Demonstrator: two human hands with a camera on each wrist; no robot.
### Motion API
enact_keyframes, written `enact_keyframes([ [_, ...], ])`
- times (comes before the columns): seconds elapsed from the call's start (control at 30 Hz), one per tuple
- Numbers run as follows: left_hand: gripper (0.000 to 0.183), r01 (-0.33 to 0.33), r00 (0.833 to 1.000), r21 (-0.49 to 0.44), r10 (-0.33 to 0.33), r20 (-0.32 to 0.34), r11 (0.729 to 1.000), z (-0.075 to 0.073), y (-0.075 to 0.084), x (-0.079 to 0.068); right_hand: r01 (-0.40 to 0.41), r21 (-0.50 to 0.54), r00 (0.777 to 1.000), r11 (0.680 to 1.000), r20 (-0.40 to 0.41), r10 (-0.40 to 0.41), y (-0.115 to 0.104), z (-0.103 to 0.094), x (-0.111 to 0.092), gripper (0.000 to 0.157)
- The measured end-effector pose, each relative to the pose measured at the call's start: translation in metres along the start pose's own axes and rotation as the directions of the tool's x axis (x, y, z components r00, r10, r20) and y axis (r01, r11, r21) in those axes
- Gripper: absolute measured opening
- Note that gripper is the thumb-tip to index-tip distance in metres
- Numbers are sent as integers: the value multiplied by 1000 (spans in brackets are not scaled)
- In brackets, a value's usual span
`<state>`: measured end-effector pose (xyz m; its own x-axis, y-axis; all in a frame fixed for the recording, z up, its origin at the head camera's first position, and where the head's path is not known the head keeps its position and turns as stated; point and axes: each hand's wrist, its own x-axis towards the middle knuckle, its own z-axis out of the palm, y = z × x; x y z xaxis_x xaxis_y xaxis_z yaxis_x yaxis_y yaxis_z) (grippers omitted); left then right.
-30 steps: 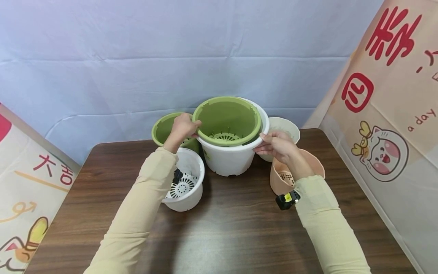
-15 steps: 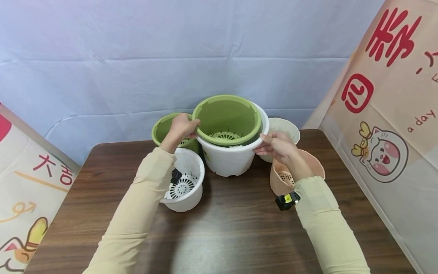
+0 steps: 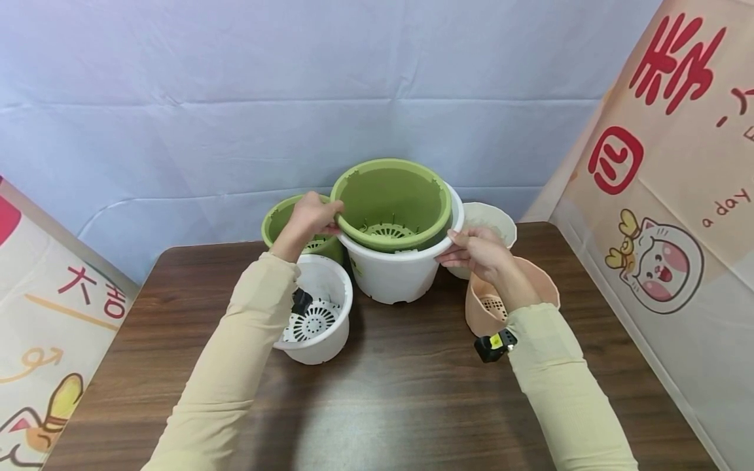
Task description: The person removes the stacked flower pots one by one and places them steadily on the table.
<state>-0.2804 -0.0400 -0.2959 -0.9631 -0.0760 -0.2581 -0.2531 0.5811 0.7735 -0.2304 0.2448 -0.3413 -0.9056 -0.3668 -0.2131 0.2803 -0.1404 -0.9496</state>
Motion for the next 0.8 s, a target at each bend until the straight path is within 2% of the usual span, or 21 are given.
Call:
enact_keyframes([
  [0.27, 22, -21, 999, -36, 22, 39, 999, -6, 3, -6, -1, 5, 1000, 1000, 9, 1, 1, 0, 0, 20],
  [0.8, 23, -50, 994, -89, 59, 93, 995, -10, 6, -9, -5, 6, 1000, 1000, 9, 5, 0, -2, 0, 22],
])
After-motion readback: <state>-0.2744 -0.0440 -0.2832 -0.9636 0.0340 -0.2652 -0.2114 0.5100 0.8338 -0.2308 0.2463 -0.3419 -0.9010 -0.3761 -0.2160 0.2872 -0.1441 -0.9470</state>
